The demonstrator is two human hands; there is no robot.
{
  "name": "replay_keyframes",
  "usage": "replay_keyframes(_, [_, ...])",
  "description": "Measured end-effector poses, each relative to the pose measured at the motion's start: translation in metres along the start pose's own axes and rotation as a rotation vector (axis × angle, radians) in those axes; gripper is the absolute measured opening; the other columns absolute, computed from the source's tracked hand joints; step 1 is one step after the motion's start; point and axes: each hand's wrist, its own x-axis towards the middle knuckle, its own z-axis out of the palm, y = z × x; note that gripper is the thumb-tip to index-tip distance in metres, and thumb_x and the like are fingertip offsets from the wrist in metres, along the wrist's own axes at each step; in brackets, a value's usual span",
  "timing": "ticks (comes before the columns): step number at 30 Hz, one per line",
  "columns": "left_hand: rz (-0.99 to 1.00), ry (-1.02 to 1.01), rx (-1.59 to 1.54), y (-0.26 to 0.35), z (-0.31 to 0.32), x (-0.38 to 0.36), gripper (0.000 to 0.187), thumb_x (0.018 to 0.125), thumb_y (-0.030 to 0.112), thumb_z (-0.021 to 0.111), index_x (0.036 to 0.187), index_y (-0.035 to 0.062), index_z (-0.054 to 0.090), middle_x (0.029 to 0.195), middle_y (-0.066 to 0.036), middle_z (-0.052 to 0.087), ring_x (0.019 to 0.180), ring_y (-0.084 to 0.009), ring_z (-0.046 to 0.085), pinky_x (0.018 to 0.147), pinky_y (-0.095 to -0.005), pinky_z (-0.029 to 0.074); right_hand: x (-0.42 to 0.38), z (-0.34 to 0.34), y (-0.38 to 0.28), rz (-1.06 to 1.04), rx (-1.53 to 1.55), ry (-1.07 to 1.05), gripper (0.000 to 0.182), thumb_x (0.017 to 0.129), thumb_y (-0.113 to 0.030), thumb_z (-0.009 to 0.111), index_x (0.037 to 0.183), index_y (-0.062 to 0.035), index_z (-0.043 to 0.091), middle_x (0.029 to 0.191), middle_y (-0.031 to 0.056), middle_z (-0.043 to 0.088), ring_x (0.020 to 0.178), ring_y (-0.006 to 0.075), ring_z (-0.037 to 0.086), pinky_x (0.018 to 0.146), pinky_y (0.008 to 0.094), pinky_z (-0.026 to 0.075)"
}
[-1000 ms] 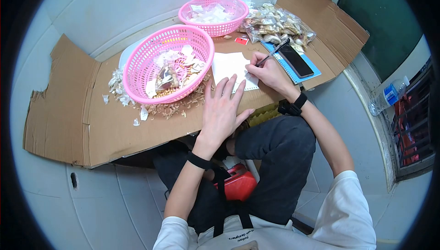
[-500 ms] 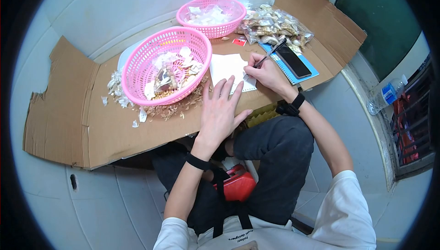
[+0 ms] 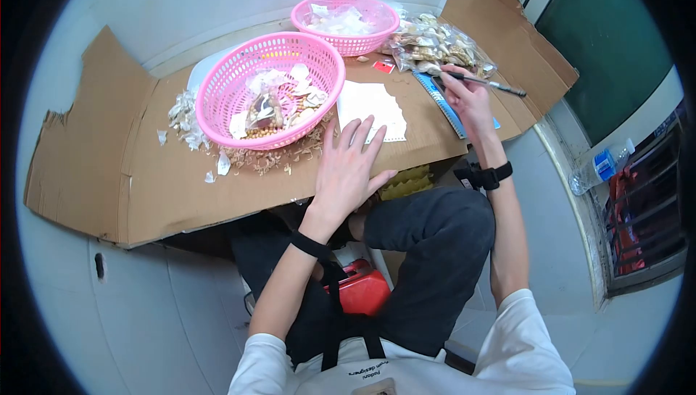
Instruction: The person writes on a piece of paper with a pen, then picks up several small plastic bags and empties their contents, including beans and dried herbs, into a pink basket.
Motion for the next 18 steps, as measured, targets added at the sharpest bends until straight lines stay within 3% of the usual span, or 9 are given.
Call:
replay_keyframes(4, [0.001, 0.016, -0.01, -0.002, 0.001, -0.002, 0.068, 0.087, 0.05, 0.062, 0.138, 0.0073, 0.049, 0.142, -0.013, 0.046, 0.131, -0.0301, 0.041, 0.115, -0.0522, 0.024, -0.008, -0.003, -0.015, 0.066, -0.36, -0.05, 0.027, 0.094, -0.026, 0.065, 0.079, -0.0032, 0.066, 0.062, -0.0058, 0.049, 0.056, 0.0028, 0.04, 0.05, 0.022, 0.031])
replay_keyframes(5, [-0.007, 0.021, -0.013, -0.002, 0.001, -0.003, 0.068, 0.087, 0.05, 0.062, 0.138, 0.0073, 0.049, 0.142, -0.013, 0.046, 0.131, -0.0301, 0.041, 0.115, -0.0522, 0.024, -0.005, -0.007, -0.005, 0.065, -0.366, -0.058, 0.027, 0.094, -0.026, 0.065, 0.079, -0.0032, 0.066, 0.062, -0.0058, 0.049, 0.056, 0.0028, 0.04, 0.05, 0.022, 0.031])
replay_keyframes(7, [-0.013, 0.023, -0.02, -0.002, 0.002, -0.004, 0.068, 0.086, 0.05, 0.063, 0.138, 0.0076, 0.049, 0.143, -0.013, 0.045, 0.132, -0.0295, 0.041, 0.115, -0.0522, 0.024, 0.0, -0.012, 0.008, -0.009, -0.85, -0.244, 0.036, 0.093, -0.035, 0.065, 0.079, -0.0015, 0.065, 0.061, -0.0001, 0.05, 0.054, 0.0087, 0.044, 0.051, 0.0279, 0.036])
replay_keyframes(8, [-0.019, 0.03, -0.023, -0.002, 0.002, -0.004, 0.068, 0.086, 0.05, 0.063, 0.138, 0.0076, 0.049, 0.143, -0.013, 0.045, 0.132, -0.0295, 0.041, 0.115, -0.0522, 0.024, -0.001, -0.011, 0.008, 0.029, -1.03, -0.256, 0.04, 0.089, -0.039, 0.066, 0.081, -0.0003, 0.064, 0.064, 0.0076, 0.056, 0.058, 0.0155, 0.053, 0.056, 0.0342, 0.043])
replay_keyframes(9, [-0.016, 0.03, -0.029, -0.003, 0.002, -0.004, 0.069, 0.086, 0.05, 0.063, 0.138, 0.0073, 0.049, 0.143, -0.013, 0.045, 0.132, -0.0291, 0.041, 0.115, -0.0523, 0.024, -0.002, -0.011, 0.009, 0.024, -1.037, -0.261, 0.04, 0.089, -0.039, 0.066, 0.081, -0.0003, 0.064, 0.064, 0.0076, 0.056, 0.058, 0.0155, 0.053, 0.056, 0.0342, 0.043])
replay_keyframes(12, [-0.021, 0.035, -0.036, -0.003, 0.003, -0.005, 0.069, 0.086, 0.05, 0.064, 0.138, 0.0067, 0.049, 0.143, -0.013, 0.045, 0.132, -0.0287, 0.04, 0.116, -0.0525, 0.023, -0.014, 0.001, -0.002, -0.242, -1.491, -0.022, 0.035, 0.085, -0.034, 0.069, 0.084, 0.001, 0.066, 0.075, 0.0134, 0.067, 0.069, 0.0195, 0.065, 0.063, 0.035, 0.049])
replay_keyframes(13, [-0.018, 0.032, -0.033, -0.004, 0.003, -0.005, 0.07, 0.086, 0.05, 0.064, 0.138, 0.0063, 0.049, 0.143, -0.013, 0.045, 0.132, -0.0285, 0.04, 0.116, -0.0526, 0.023, -0.012, 0.006, -0.002, -0.249, -1.496, -0.024, 0.035, 0.085, -0.034, 0.069, 0.084, 0.001, 0.066, 0.075, 0.0134, 0.067, 0.069, 0.0195, 0.065, 0.063, 0.035, 0.049])
replay_keyframes(16, [-0.004, 0.014, -0.034, -0.005, 0.004, -0.005, 0.071, 0.085, 0.05, 0.064, 0.139, 0.0059, 0.049, 0.143, -0.013, 0.045, 0.132, -0.0285, 0.04, 0.116, -0.0528, 0.023, -0.009, 0.028, 0.004, -0.085, -0.89, -0.378, 0.027, 0.083, -0.027, 0.073, 0.089, -0.0008, 0.068, 0.08, 0.0108, 0.068, 0.073, 0.0184, 0.066, 0.066, 0.0311, 0.051])
replay_keyframes(18, [-0.006, 0.013, -0.028, -0.006, 0.004, -0.005, 0.071, 0.085, 0.05, 0.064, 0.139, 0.0061, 0.049, 0.143, -0.013, 0.046, 0.133, -0.0284, 0.04, 0.116, -0.0529, 0.023, -0.009, 0.045, 0.004, -0.009, -0.908, -0.49, 0.03, 0.082, -0.028, 0.074, 0.09, 0.0009, 0.067, 0.08, 0.0094, 0.068, 0.072, 0.017, 0.064, 0.065, 0.0308, 0.051])
